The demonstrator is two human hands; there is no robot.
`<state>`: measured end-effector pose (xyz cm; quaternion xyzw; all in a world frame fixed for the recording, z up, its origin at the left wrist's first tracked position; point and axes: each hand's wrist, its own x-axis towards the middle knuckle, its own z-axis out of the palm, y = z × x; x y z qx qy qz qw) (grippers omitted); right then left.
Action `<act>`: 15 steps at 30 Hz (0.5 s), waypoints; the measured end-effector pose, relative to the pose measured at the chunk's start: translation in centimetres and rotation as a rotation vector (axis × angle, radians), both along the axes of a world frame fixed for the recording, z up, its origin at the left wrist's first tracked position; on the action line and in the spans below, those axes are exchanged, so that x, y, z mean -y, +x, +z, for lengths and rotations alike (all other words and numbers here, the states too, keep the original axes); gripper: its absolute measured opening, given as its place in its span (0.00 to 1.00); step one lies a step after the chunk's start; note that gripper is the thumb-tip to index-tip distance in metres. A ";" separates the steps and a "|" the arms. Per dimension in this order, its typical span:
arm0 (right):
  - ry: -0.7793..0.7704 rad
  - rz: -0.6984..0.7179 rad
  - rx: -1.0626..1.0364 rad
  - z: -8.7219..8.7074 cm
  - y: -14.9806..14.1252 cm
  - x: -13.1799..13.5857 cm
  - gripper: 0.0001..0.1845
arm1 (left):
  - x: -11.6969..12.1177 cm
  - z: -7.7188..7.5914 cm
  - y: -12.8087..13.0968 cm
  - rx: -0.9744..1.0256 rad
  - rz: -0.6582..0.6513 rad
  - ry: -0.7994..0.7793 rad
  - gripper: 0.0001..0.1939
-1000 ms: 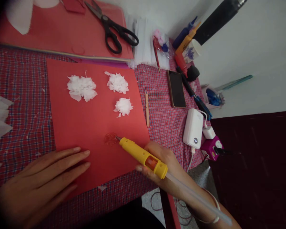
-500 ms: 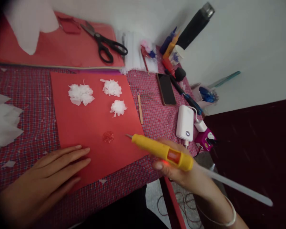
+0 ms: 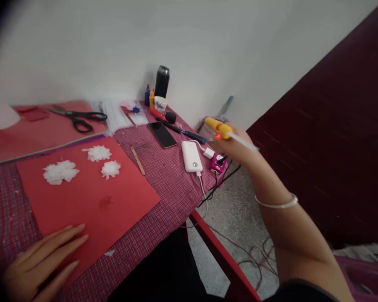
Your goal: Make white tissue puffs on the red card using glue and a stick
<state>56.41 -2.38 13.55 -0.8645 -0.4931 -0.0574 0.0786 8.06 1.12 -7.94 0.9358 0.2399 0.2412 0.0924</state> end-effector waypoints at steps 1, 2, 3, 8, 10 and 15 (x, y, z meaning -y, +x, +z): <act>-0.031 0.006 0.023 -0.3 0.8 -1.2 0.16 | 0.0 -0.1 0.0 -0.001 0.010 0.011 0.27; -0.066 0.019 0.035 -0.7 1.6 -2.4 0.18 | -0.1 -0.2 0.0 -0.002 0.018 0.017 0.27; -0.101 0.024 0.037 -1.2 2.2 -3.6 0.20 | -0.1 -0.3 0.0 -0.003 0.024 0.022 0.27; -0.251 0.031 0.018 -3.7 3.6 -8.7 0.21 | -1.0 -1.3 -0.5 -0.044 -0.025 0.091 0.26; -0.296 0.033 0.005 -4.5 3.7 -10.1 0.20 | -1.4 -1.7 -0.7 -0.059 -0.024 0.109 0.25; -0.340 0.024 -0.002 -6.2 3.6 -12.4 0.19 | -2.3 -3.2 -1.0 -0.021 -0.053 0.181 0.25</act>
